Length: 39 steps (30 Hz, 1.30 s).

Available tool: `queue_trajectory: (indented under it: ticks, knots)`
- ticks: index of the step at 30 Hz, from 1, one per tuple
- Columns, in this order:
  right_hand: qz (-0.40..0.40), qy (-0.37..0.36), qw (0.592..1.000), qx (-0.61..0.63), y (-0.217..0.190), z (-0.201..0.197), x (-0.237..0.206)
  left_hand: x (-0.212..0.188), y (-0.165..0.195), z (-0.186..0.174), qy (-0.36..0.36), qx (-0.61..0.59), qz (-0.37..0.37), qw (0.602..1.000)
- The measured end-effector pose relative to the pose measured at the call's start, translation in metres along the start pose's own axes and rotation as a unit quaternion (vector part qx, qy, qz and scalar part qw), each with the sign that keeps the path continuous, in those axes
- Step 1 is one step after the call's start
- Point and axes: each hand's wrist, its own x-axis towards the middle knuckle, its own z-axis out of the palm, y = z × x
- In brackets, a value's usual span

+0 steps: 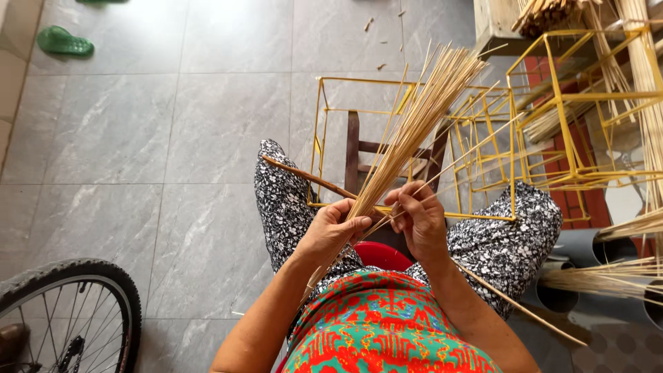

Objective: The person sits on a red stool and weaves thin bamboo strips into a yellow metal frame. They repeatedly pull strips from a nearby container, align them, and interlace them through the frame's openings to build up a woven structure.

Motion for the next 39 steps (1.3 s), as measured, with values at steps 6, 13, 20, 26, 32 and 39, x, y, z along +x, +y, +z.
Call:
queue_trajectory:
  ticks: [6,13,20,26,32,39]
  knots:
    - [0.021,0.008,1.0,-0.019,-0.003,0.004,0.002,0.006,0.002,-0.01,0.021,0.004,0.023,0.999]
    - [0.003,-0.004,0.998,-0.059,0.002,0.006,-0.002,0.007,-0.005,-0.008,0.019,0.019,0.014,1.0]
    - [0.017,-0.008,0.998,-0.054,0.001,0.009,-0.006,0.003,0.004,-0.003,0.019,0.026,-0.035,0.999]
    - [0.017,0.012,0.998,-0.054,0.005,0.009,-0.006,-0.001,0.006,-0.004,0.018,0.002,-0.023,1.0]
    - [0.013,-0.011,0.999,-0.041,0.005,0.008,-0.009,-0.002,0.003,-0.011,0.026,0.007,-0.01,1.0]
    - [0.019,0.003,1.0,0.021,0.001,0.014,-0.012,0.0,0.004,-0.016,0.054,-0.003,0.021,0.998]
